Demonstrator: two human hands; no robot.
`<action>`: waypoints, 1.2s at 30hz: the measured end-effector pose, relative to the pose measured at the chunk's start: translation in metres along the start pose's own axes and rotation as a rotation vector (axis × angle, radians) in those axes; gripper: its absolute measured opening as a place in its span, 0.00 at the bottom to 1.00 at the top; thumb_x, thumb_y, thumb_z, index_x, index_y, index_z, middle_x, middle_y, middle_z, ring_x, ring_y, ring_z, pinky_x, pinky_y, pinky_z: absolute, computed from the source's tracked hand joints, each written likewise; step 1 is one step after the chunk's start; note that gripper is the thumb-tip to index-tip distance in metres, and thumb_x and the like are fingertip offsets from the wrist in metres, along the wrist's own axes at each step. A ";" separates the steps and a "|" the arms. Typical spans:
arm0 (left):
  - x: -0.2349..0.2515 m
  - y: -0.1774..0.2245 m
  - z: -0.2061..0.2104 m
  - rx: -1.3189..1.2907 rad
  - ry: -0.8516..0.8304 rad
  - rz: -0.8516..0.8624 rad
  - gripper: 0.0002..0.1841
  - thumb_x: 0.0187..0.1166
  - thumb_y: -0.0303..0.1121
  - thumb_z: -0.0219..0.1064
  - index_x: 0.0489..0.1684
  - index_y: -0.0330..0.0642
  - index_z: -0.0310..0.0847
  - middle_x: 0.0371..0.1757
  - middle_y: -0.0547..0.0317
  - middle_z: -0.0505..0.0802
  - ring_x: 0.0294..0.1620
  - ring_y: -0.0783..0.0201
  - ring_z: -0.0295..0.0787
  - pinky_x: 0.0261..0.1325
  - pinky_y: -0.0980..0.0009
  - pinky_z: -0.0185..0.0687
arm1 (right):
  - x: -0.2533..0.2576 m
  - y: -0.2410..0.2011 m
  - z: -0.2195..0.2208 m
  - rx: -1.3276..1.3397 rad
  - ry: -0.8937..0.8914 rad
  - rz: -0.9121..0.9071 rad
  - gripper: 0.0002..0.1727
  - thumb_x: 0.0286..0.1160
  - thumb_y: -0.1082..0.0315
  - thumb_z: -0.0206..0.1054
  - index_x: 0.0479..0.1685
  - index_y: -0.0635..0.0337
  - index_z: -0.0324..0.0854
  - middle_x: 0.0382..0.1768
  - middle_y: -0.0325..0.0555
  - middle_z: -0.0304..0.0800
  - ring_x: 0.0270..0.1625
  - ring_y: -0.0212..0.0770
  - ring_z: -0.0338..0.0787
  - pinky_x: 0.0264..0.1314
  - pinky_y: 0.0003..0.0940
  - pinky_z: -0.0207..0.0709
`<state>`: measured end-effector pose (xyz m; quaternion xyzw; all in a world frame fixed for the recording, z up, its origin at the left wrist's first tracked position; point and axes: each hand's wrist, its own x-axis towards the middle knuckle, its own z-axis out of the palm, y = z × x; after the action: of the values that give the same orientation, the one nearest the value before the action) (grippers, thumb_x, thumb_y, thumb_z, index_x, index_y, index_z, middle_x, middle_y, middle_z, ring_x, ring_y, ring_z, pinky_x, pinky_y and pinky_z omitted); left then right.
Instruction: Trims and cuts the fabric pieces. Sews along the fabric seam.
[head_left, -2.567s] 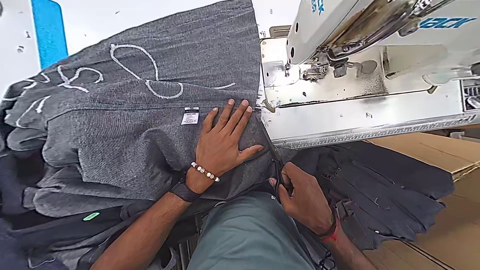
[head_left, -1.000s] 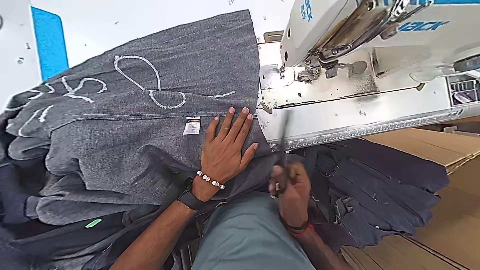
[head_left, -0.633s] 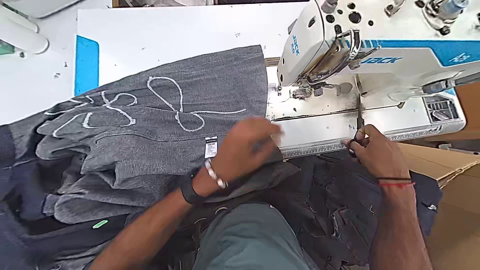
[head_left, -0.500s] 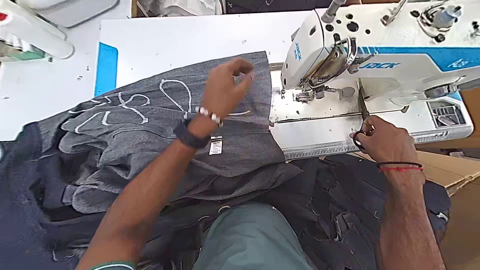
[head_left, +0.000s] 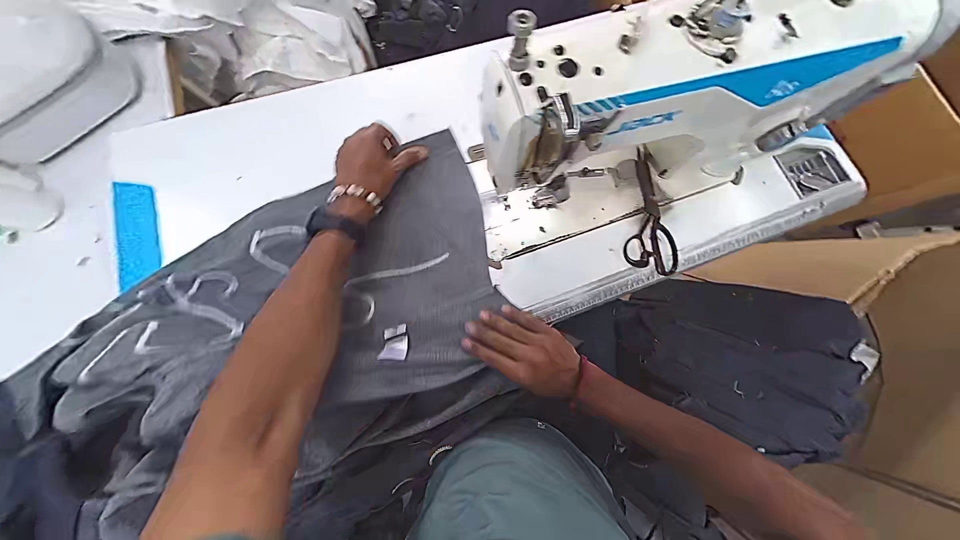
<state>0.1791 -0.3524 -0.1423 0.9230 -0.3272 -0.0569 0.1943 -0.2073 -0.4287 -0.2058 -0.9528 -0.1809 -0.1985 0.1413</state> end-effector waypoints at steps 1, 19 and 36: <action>-0.024 0.001 0.003 -0.004 0.003 0.024 0.37 0.78 0.63 0.66 0.53 0.28 0.84 0.51 0.27 0.90 0.58 0.28 0.87 0.64 0.28 0.75 | -0.020 0.003 -0.003 0.015 0.062 -0.059 0.19 0.88 0.70 0.59 0.72 0.50 0.84 0.73 0.44 0.89 0.80 0.46 0.82 0.86 0.47 0.73; -0.197 0.051 0.048 -0.206 0.135 0.060 0.21 0.79 0.59 0.68 0.40 0.51 0.91 0.38 0.64 0.93 0.43 0.62 0.84 0.54 0.54 0.71 | -0.070 0.156 -0.093 -0.364 0.049 1.045 0.30 0.94 0.50 0.44 0.88 0.53 0.68 0.92 0.50 0.62 0.94 0.57 0.58 0.94 0.61 0.49; -0.169 0.106 0.041 -0.333 -0.028 0.251 0.14 0.83 0.42 0.67 0.58 0.50 0.93 0.51 0.62 0.96 0.55 0.63 0.89 0.60 0.64 0.81 | 0.061 0.058 -0.039 0.452 0.336 0.923 0.10 0.79 0.65 0.72 0.52 0.50 0.96 0.45 0.33 0.98 0.48 0.29 0.90 0.54 0.32 0.81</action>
<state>-0.0239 -0.3346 -0.1415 0.8291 -0.4286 -0.0985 0.3452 -0.1449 -0.4760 -0.1563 -0.8342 0.2435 -0.2216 0.4423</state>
